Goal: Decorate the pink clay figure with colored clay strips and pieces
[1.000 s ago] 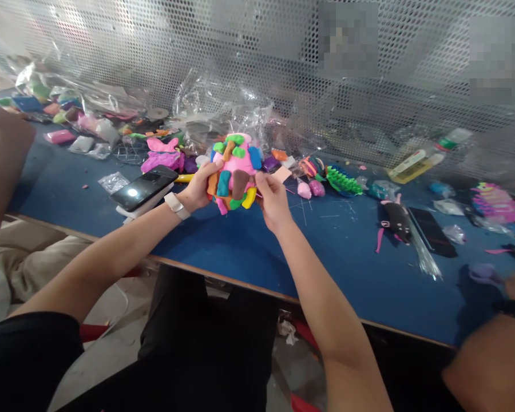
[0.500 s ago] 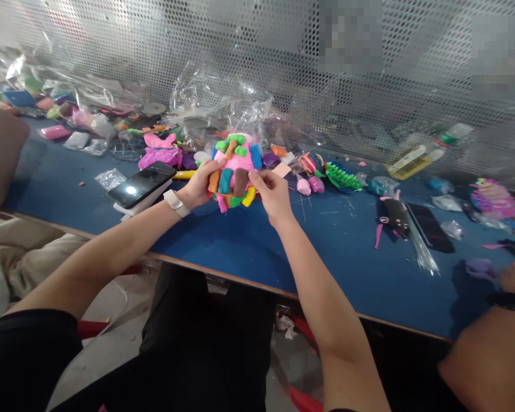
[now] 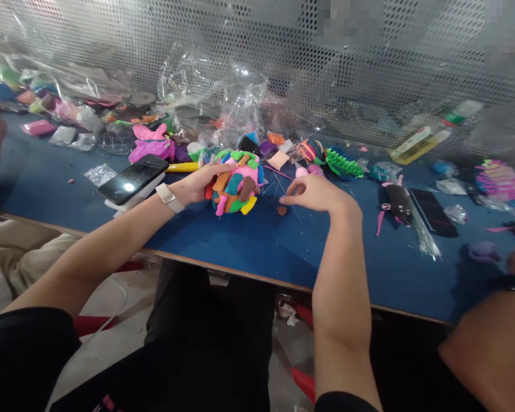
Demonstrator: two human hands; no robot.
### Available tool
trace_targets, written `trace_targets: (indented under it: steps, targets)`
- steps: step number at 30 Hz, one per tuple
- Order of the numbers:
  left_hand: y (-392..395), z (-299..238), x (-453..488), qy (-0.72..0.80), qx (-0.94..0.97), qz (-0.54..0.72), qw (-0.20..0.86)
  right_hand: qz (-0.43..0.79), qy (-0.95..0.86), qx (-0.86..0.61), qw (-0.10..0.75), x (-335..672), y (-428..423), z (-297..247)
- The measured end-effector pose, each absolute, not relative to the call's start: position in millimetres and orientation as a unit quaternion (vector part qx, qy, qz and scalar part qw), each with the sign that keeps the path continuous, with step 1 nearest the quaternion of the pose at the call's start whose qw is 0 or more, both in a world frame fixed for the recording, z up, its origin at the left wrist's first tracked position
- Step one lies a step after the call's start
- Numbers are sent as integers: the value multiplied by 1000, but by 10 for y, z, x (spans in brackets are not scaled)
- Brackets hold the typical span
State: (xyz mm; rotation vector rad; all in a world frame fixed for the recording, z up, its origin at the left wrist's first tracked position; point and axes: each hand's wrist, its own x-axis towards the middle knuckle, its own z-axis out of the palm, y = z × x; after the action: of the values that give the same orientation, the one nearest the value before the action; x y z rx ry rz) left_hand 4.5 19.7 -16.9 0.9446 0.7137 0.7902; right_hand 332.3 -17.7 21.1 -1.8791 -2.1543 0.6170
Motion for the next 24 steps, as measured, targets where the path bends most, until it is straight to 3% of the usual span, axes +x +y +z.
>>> trace_targets:
  steps: [2, 4, 13, 19, 24]
  targets:
    - [164, -183, 52, 331, 450, 318, 766, 263, -728, -632, 33, 3397, -170, 172]
    - [106, -162, 56, 330, 476, 284, 764, 288, -729, -621, 10, 3362, -158, 122]
    - [-108, -95, 154, 356, 460, 254, 773, 284, -745, -602, 43, 3193, -121, 37]
    - [-32, -54, 39, 349, 544, 222, 730, 232, -760, -595, 116, 3185, -122, 55]
    - [63, -70, -69, 348, 692, 260, 576, 132, -756, -597, 232, 2978, -137, -3]
